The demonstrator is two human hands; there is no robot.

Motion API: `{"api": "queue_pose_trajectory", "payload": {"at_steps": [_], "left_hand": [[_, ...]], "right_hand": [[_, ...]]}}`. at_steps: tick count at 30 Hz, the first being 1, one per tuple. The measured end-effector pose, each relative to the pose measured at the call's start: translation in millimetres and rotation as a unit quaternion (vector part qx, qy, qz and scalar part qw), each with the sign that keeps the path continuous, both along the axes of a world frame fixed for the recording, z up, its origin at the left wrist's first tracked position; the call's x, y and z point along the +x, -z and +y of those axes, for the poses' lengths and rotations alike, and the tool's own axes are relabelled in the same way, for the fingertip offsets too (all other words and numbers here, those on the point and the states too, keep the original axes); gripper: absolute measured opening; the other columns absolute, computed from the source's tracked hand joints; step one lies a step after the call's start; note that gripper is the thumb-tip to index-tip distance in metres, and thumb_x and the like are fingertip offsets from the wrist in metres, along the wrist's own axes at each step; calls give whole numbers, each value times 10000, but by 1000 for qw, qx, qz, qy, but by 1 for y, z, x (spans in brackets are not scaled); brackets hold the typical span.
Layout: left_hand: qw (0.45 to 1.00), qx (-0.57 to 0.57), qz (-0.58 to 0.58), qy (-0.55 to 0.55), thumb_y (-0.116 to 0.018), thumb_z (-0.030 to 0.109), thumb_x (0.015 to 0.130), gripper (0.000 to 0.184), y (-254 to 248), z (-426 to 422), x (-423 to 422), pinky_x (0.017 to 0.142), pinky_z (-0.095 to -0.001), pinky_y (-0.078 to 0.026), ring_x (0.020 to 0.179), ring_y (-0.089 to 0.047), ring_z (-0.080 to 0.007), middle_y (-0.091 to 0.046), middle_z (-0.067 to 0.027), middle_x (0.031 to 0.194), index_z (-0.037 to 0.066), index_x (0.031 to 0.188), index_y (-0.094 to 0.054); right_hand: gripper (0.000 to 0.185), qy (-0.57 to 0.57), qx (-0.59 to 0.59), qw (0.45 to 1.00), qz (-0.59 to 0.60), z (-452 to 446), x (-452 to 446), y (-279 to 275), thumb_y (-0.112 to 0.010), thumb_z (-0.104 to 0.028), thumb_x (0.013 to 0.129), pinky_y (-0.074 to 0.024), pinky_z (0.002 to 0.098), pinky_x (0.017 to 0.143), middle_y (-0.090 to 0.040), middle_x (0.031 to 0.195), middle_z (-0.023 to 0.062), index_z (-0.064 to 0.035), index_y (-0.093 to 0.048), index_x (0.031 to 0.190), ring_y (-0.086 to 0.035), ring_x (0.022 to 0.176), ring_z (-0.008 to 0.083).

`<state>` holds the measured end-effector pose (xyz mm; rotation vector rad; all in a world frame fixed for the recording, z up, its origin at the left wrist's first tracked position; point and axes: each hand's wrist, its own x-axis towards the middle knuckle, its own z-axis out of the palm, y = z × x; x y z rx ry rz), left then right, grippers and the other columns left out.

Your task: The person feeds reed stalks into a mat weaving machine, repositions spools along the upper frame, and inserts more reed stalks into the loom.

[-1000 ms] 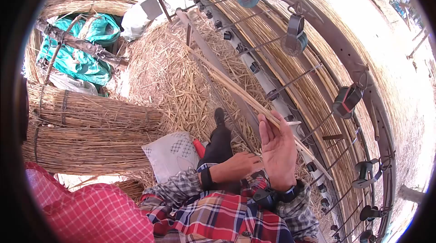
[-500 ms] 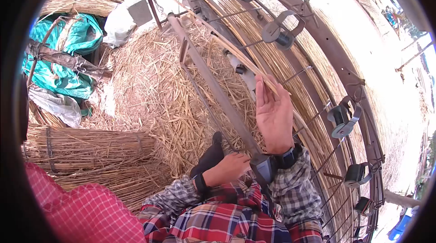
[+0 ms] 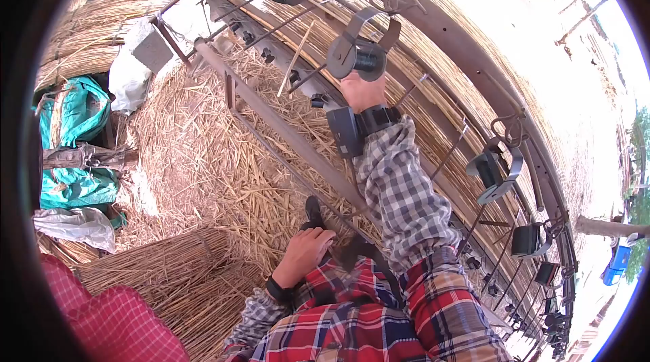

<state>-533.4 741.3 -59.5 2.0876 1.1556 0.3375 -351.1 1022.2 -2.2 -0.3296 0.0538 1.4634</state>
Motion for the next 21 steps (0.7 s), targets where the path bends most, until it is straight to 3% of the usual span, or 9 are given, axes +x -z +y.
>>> {"api": "queue_pose_trajectory", "payload": {"at_steps": [1,2,4,7,13,15,21], "left_hand": [[1000,-5,1,-1,-568,150,876,176,2,-3,3,743,-391,-456,846,-589,-293,-598,-100,889,86,1038,-598],[1000,-11,3,-3,-570,154,877,168,5,-8,7,738,-392,-458,837,-592,-294,-598,-99,884,87,1027,-602],[1000,-13,7,14,-570,155,879,162,10,-15,17,738,-390,-460,836,-594,-292,-601,-96,883,87,1022,-604],[999,-6,5,42,-573,156,878,158,20,-28,38,737,-387,-464,838,-599,-286,-607,-89,885,90,1018,-606],[996,0,0,89,-597,150,855,164,34,-68,78,730,-378,-465,843,-606,-269,-614,-78,893,97,1010,-604],[996,4,-4,93,-604,149,846,170,36,-79,90,728,-375,-464,841,-606,-267,-612,-78,888,98,1009,-602],[992,14,43,117,-608,173,835,201,44,-101,108,718,-372,-464,837,-606,-265,-596,-69,859,97,1020,-595]], "right_hand": [[211,38,-116,992,-23,-6,-6,-3,-540,-136,936,-539,334,918,-634,1052,121,39,-555,1055,-622,1026,227],[200,-40,-138,989,-35,-18,-8,-5,-525,-57,925,-546,313,905,-594,1103,190,94,-514,1056,-622,1026,258],[236,-105,-117,982,-107,-63,-16,-18,-451,-37,940,-544,315,907,-553,1142,249,132,-468,1104,-616,1034,292],[268,-154,-91,967,-179,-110,-10,-31,-395,-28,945,-548,319,893,-559,1124,250,137,-446,1151,-618,1026,295],[282,-175,-31,942,-284,-169,40,-56,-425,-81,950,-538,310,880,-599,1068,188,94,-499,1159,-630,985,237],[280,-203,0,895,-397,-187,57,-63,-429,-107,968,-518,294,876,-607,1094,149,61,-525,1172,-623,992,200],[257,-243,5,845,-477,-245,80,-68,-448,-137,965,-485,268,809,-620,1006,72,16,-576,1127,-601,887,129]]}}
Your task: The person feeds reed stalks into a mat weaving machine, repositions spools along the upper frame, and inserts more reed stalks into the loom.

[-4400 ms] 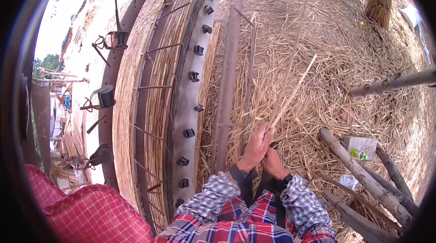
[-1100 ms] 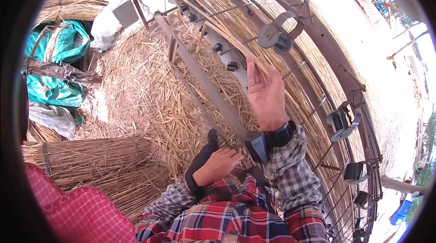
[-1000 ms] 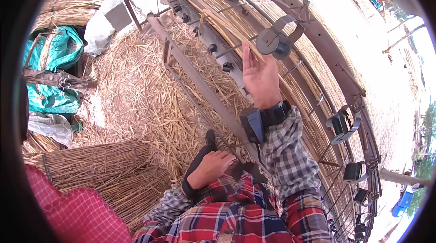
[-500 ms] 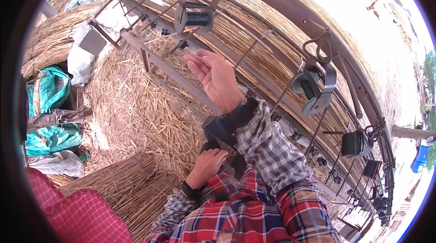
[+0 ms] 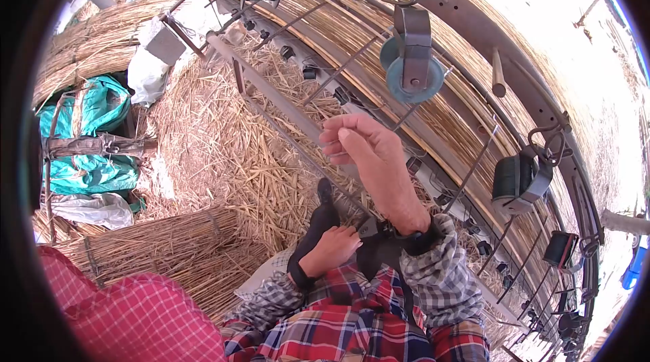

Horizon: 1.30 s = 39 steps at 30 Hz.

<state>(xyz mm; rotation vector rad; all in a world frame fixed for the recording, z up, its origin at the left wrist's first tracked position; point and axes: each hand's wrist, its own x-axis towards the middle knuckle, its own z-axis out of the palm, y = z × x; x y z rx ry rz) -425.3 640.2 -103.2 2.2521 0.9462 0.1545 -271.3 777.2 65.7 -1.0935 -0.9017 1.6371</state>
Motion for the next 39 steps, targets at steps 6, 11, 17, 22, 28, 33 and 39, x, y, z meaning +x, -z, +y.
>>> {"api": "queue_pose_trajectory", "payload": {"at_steps": [6,11,17,22,28,33,39], "left_hand": [[998,-3,62,3,-611,199,833,173,28,-32,-14,693,-402,-471,815,-608,-258,-595,-73,839,95,967,-575],[991,-82,-95,-44,-596,214,843,210,87,-50,-17,694,-426,-484,867,-612,-272,-588,-89,1027,85,1008,-583],[990,-43,39,126,-584,204,857,185,92,-64,-21,717,-408,-477,869,-615,-267,-604,-90,902,101,1011,-583],[969,-144,-9,201,-583,245,875,232,110,-113,-43,709,-417,-486,820,-625,-286,-622,-105,878,90,1048,-574],[950,-159,47,265,-555,274,890,232,133,-157,-67,735,-449,-495,863,-620,-336,-629,-159,942,73,991,-611],[959,-103,-15,265,-588,213,833,202,127,-160,-89,721,-453,-494,858,-610,-352,-616,-164,913,46,946,-608],[953,-38,33,297,-596,163,807,216,117,-157,-94,734,-442,-487,877,-599,-364,-613,-178,907,20,968,-602]], "right_hand": [[261,-88,-38,995,-38,-70,-10,23,-457,-159,983,-487,264,806,-632,993,64,9,-575,1143,-601,895,117],[255,-103,-82,984,-116,-125,-12,68,-488,-147,970,-496,284,804,-645,1005,82,16,-577,1145,-623,914,150],[255,-63,-56,943,-322,-202,-2,118,-540,-145,926,-514,328,780,-640,1008,166,10,-591,1122,-654,900,262],[242,-8,-66,909,-411,-281,-7,177,-546,-170,897,-502,397,759,-623,959,142,-52,-588,1103,-629,884,317],[317,-15,23,871,-491,-370,-56,224,-530,-256,919,-477,450,848,-590,1049,162,-39,-558,1148,-581,995,359],[286,-25,45,849,-525,-407,-100,227,-563,-198,873,-507,456,766,-565,991,193,-19,-523,1093,-612,911,380],[311,36,82,800,-593,-424,-125,230,-607,-136,806,-522,439,695,-567,940,173,-7,-518,1075,-631,824,351]]}}
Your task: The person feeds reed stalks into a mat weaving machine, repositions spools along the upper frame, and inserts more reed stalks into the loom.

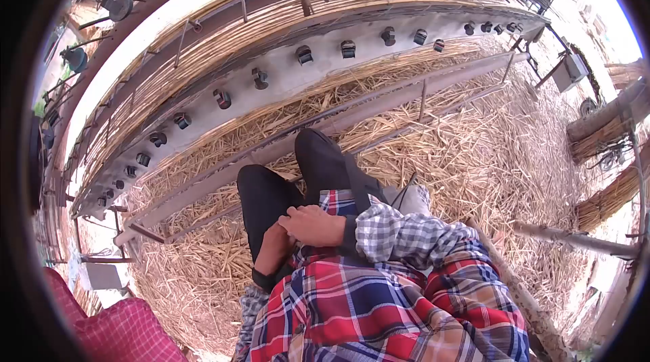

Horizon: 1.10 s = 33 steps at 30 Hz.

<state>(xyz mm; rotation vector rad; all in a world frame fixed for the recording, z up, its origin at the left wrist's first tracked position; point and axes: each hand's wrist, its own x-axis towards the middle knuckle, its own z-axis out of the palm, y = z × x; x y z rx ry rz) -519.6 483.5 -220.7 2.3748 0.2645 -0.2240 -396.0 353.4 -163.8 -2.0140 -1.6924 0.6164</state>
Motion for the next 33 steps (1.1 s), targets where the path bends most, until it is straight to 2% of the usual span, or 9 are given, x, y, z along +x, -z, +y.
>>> {"api": "queue_pose_trajectory", "payload": {"at_steps": [2,10,13,14,19,21,26,28,33], "left_hand": [[1000,13,0,-15,-623,147,787,225,-5,0,1,728,-447,-485,868,-599,-372,-611,-184,897,16,969,-603],[999,33,-39,-8,-648,152,762,242,-2,3,-5,765,-444,-472,898,-581,-354,-600,-160,917,19,955,-587],[997,54,-58,7,-633,99,756,209,-21,5,5,751,-414,-488,917,-590,-333,-598,-158,907,29,948,-588],[998,40,-40,-8,-632,110,760,214,-17,6,7,744,-412,-491,911,-592,-330,-599,-153,905,31,954,-583],[998,-18,-45,-35,-632,161,771,240,6,3,10,722,-410,-498,882,-605,-320,-607,-141,898,38,969,-576],[996,-41,-63,-52,-570,217,834,198,7,0,13,674,-429,-500,816,-622,-333,-632,-150,846,36,891,-627],[998,-33,-52,-29,-584,214,817,194,22,-2,15,682,-418,-508,823,-630,-327,-634,-144,843,40,889,-631],[998,-43,-43,-22,-588,205,806,187,26,-3,15,687,-415,-511,829,-632,-325,-636,-141,847,45,894,-632],[999,-20,-41,5,-593,159,769,202,21,-7,17,709,-414,-516,858,-629,-330,-635,-146,906,47,936,-615]], "right_hand": [[355,-15,36,998,-41,0,-4,-1,-610,-93,758,-523,427,690,-568,928,157,13,-503,1080,-628,807,344],[386,-6,2,998,-55,8,-10,-1,-608,-119,784,-527,437,702,-574,921,170,-15,-478,1133,-633,848,353],[455,-10,-37,999,-22,11,-6,2,-569,-228,876,-535,443,696,-578,942,194,-26,-417,1255,-621,882,377],[425,1,-22,1000,-21,10,-6,5,-573,-189,842,-545,451,650,-584,922,195,-36,-432,1212,-640,790,385],[461,2,-64,997,42,4,3,-5,-524,-255,912,-530,481,716,-588,945,235,-56,-370,1298,-625,823,425],[465,2,-72,997,35,3,4,-9,-533,-250,907,-530,480,723,-588,942,236,-50,-372,1295,-624,826,422],[493,11,-55,998,15,-4,2,-15,-570,-227,882,-535,470,716,-592,941,237,-22,-375,1286,-630,830,407],[591,16,-110,993,45,-6,1,-18,-583,-252,885,-516,474,773,-569,1044,272,-24,-316,1360,-614,894,445],[601,16,-112,992,50,-11,0,-14,-582,-244,882,-516,466,780,-564,1074,274,-1,-310,1360,-616,901,437]]}}
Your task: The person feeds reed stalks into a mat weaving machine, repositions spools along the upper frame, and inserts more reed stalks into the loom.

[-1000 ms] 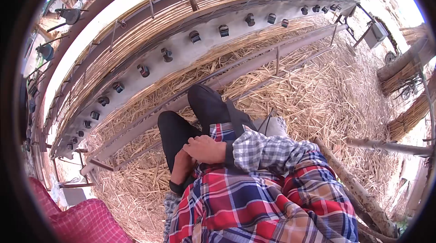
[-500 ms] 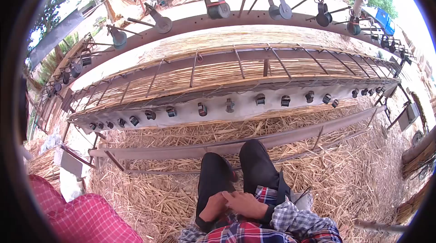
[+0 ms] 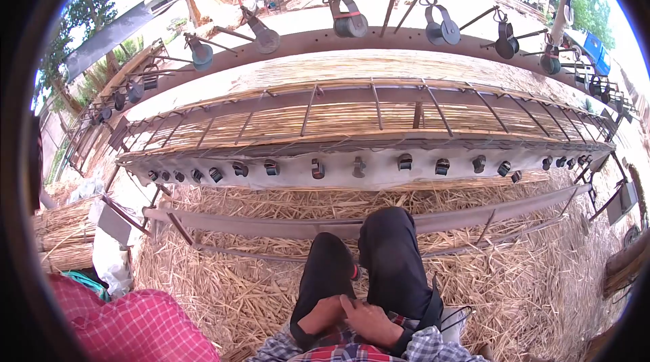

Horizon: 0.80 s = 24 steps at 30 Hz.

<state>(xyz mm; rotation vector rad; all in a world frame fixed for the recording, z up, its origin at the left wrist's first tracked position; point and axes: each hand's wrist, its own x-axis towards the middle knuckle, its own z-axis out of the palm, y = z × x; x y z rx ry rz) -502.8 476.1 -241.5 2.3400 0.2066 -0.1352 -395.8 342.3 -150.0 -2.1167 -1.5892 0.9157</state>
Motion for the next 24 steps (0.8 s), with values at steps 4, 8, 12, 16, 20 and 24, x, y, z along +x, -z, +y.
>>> {"api": "queue_pose_trajectory", "payload": {"at_steps": [4,8,12,16,20,24], "left_hand": [[1000,3,2,-5,-593,156,769,213,8,0,-2,715,-414,-515,862,-627,-336,-630,-157,917,32,942,-607],[1000,8,-14,1,-594,149,771,212,-6,1,-2,710,-415,-516,860,-627,-341,-631,-160,906,30,947,-606],[1000,19,5,-3,-585,146,788,204,-5,1,0,690,-411,-523,846,-638,-336,-643,-155,890,38,959,-609],[1000,6,22,-17,-576,145,799,201,-2,-1,1,683,-407,-526,838,-645,-330,-650,-153,883,44,969,-613],[1000,10,2,-17,-562,142,807,198,1,-1,-4,679,-407,-528,837,-643,-327,-645,-147,895,53,975,-616],[1000,11,-12,-16,-558,144,810,198,3,-1,-7,679,-407,-528,841,-640,-325,-639,-143,911,57,977,-618]], "right_hand": [[633,-5,0,1000,1,-1,1,1,-587,-240,876,-517,457,786,-565,1094,270,21,-294,1373,-616,927,425],[640,-4,11,1000,5,-2,1,5,-595,-239,870,-519,455,790,-568,1099,264,28,-302,1372,-613,941,422],[631,-7,-7,1000,3,-1,2,11,-605,-231,863,-523,442,796,-566,1110,266,46,-324,1355,-613,949,419],[626,-12,19,1000,-3,-2,1,19,-611,-226,858,-530,430,795,-563,1119,274,72,-333,1332,-615,950,411],[619,-24,42,999,-14,-1,0,22,-607,-225,863,-531,429,794,-562,1121,277,82,-332,1325,-618,949,406],[615,-30,37,999,-7,0,1,11,-599,-224,870,-530,430,792,-566,1104,272,85,-326,1326,-617,946,404]]}}
